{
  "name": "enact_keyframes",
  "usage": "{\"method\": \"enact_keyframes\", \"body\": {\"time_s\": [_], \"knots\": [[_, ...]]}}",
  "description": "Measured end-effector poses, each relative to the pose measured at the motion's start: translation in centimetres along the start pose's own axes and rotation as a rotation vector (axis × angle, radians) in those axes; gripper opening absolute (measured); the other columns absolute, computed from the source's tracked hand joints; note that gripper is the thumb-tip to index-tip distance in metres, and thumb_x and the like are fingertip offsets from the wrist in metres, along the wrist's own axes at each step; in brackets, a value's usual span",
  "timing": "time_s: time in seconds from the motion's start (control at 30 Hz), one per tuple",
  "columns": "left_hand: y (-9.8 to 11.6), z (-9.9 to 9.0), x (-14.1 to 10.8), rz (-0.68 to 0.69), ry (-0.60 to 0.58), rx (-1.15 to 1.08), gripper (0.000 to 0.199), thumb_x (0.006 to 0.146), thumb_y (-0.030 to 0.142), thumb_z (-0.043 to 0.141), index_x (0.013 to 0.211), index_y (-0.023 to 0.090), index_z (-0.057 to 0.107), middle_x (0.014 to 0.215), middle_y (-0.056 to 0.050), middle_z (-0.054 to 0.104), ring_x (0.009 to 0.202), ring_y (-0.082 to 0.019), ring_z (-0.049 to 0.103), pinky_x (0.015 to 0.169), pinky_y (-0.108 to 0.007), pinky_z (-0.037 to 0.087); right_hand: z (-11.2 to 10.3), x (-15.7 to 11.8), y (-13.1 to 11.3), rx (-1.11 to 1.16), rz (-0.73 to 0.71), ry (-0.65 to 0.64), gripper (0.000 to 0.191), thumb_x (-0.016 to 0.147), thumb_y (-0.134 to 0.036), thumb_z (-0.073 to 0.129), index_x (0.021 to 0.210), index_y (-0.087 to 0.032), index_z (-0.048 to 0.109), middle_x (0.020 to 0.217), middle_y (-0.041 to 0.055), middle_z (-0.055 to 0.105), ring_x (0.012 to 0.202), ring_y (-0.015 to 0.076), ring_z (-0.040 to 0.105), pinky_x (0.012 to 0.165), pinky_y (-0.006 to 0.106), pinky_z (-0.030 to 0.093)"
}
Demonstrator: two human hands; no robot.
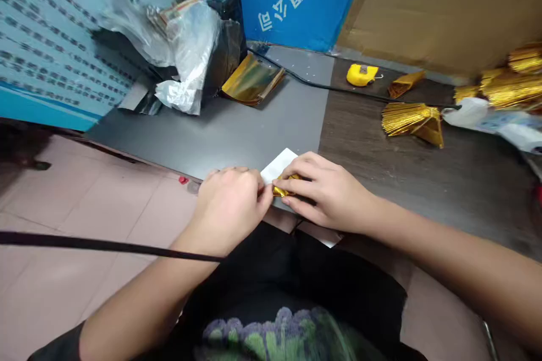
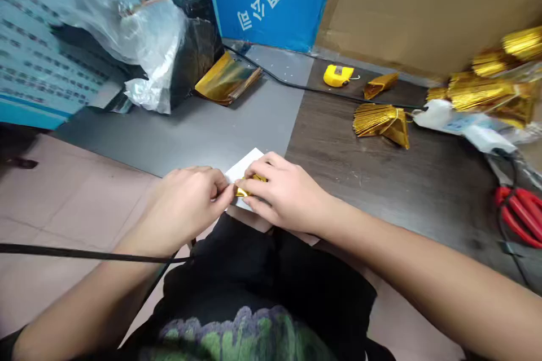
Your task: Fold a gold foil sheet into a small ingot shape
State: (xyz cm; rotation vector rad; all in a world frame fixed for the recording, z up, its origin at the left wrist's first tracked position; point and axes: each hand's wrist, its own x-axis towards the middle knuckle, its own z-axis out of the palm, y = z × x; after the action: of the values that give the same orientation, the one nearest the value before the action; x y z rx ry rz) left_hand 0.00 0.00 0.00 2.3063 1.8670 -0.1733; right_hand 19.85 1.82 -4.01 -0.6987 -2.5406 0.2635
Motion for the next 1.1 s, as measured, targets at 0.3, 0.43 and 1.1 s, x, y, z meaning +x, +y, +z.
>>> {"method": "enact_keyframes", "body": {"time_s": [0.3,0.43,1.1], "knots": [[-0.3,0.6,-0.1,0.044,0.019,0.014,0.033,0.096,0.04,0.04,0.076,0.023,0.06,0.076,-0.003,0.07,0.083,-0.028,0.068,0.069,-0.035,0.038,-1.2,0.0,1.0,-0.041,-0.133,-0.087,0.03,0.103,-0.031,0.054,0.115,-0.014,0.075,0.107,0.0123,0.071,0.103,0.0262,0.056,0.085,0.042,0.056],[-0.5,1.0,-0.1,0.04,0.045,0.021,0.025,0.098,0.04,0.041,0.087,0.023,0.056,0.078,-0.002,0.069,0.084,-0.028,0.067,0.069,-0.035,0.036,-1.5,0.2,0.9,-0.078,-0.184,-0.125,0.032,0.104,-0.03,0.05,0.114,-0.015,0.076,0.118,0.0103,0.072,0.107,0.0264,0.055,0.089,0.043,0.056],[-2.5,4.1,-1.2,-0.013,0.3,-0.235,0.025,0.091,0.052,0.059,0.095,0.027,0.06,0.093,-0.002,0.055,0.091,-0.024,0.048,0.081,-0.038,0.031,-1.2,-0.3,1.0,-0.142,-0.143,-0.123,0.031,0.103,-0.03,0.053,0.117,-0.017,0.077,0.124,0.0046,0.073,0.112,0.0291,0.059,0.076,0.04,0.058]]}}
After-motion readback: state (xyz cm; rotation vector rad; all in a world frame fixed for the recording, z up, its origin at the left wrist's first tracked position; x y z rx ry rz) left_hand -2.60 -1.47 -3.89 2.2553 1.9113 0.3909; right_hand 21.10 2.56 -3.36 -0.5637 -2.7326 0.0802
